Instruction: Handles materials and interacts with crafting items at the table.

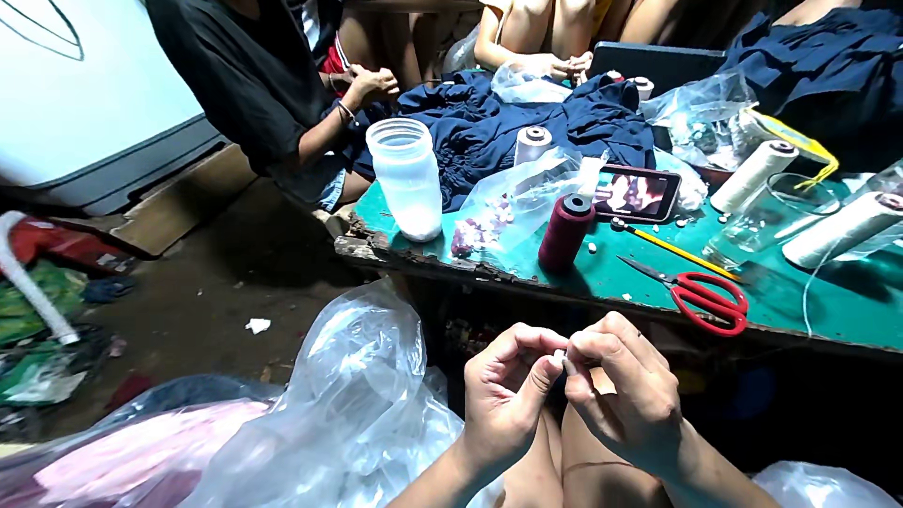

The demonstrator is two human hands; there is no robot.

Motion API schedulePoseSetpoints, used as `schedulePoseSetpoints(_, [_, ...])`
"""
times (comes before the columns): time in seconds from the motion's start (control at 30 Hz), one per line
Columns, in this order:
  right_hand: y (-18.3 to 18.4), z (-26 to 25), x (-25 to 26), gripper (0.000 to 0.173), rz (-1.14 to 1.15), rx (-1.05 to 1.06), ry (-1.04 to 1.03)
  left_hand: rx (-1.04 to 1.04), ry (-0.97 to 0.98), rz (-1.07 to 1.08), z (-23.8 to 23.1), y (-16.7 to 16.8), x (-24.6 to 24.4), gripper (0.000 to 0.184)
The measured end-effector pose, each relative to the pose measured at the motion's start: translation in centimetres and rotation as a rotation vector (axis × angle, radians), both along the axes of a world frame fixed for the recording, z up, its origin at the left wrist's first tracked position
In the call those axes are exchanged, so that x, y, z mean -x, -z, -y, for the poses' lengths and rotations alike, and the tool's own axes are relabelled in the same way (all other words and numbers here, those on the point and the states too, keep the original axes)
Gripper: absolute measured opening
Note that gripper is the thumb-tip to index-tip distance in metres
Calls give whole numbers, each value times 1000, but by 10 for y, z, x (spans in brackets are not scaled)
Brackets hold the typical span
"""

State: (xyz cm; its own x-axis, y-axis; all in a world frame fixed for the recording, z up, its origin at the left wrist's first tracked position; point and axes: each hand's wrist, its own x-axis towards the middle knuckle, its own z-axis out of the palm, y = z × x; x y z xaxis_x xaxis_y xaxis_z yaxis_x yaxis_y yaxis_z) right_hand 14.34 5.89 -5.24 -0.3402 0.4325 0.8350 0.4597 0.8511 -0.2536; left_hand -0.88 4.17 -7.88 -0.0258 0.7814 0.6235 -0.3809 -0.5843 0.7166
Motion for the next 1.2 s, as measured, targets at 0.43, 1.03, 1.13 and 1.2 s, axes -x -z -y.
schedulePoseSetpoints(0.43, [15,6,6,14,-309,235,-256,45,-43,66,-5,1,2,11])
schedulePoseSetpoints(1.03, [9,14,-7,10,-492,346,-378,-78,94,-89,3,-10,-2,9])
schedulePoseSetpoints(1.13, [9,14,-8,9,-462,333,-368,-84,84,-134,4,-9,-3,7])
schedulePoseSetpoints(1.2, [11,15,-6,9,-453,320,-356,-82,71,-145,4,-8,-5,6])
